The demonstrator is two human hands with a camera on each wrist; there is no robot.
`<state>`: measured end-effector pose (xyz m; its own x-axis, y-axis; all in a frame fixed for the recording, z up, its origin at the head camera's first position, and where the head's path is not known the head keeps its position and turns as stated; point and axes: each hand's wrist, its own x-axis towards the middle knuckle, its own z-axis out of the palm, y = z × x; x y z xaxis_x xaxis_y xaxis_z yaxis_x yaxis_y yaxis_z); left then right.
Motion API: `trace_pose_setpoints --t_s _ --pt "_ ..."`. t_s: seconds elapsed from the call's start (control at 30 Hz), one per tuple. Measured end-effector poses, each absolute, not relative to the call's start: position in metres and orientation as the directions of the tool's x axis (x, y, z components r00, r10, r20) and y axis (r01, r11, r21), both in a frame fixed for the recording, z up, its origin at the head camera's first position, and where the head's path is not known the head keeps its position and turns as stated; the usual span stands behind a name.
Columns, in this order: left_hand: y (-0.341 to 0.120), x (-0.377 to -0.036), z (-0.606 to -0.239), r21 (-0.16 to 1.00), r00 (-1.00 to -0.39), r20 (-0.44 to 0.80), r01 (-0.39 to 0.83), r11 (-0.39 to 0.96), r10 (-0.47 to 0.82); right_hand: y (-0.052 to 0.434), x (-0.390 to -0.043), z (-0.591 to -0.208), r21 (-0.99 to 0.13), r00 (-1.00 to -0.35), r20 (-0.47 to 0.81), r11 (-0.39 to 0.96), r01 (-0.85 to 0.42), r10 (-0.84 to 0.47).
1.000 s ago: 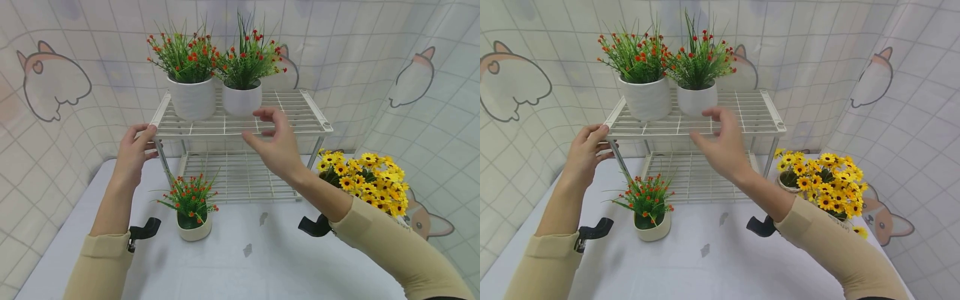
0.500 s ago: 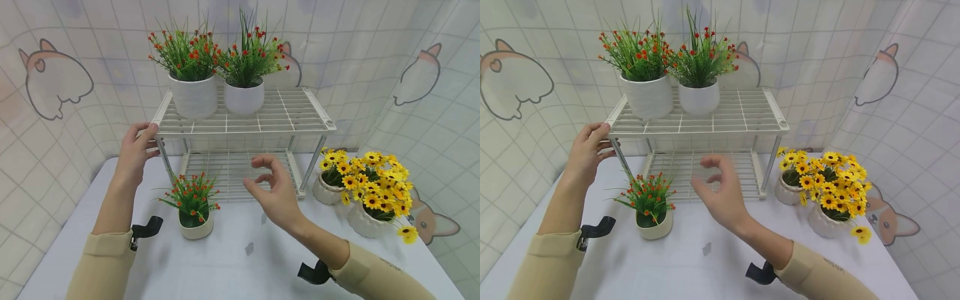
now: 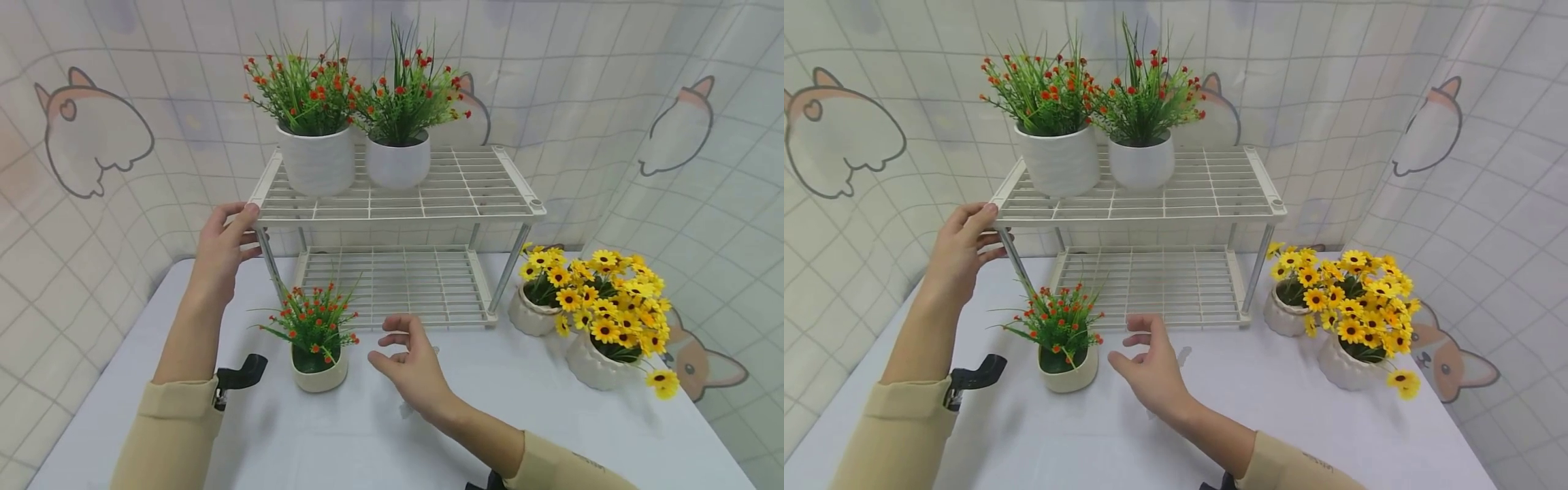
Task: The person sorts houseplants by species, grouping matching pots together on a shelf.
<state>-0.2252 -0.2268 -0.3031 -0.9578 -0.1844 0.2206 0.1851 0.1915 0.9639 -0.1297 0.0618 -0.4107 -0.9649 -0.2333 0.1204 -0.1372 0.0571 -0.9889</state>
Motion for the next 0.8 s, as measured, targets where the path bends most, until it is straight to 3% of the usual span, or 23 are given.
trace_pose_setpoints --t_s 0.27,0.8 --pt "-0.227 -0.226 -0.304 0.959 -0.954 0.231 0.19 0.211 -0.189 0.04 -0.125 -0.439 -0.995 -0.973 -0.037 0.1 0.014 -0.228" --pt "-0.225 -0.225 -0.303 0.961 -0.955 0.222 0.18 0.21 -0.197 -0.004 -0.14 -0.462 -0.969 -0.975 0.003 0.239 -0.057 -0.22"
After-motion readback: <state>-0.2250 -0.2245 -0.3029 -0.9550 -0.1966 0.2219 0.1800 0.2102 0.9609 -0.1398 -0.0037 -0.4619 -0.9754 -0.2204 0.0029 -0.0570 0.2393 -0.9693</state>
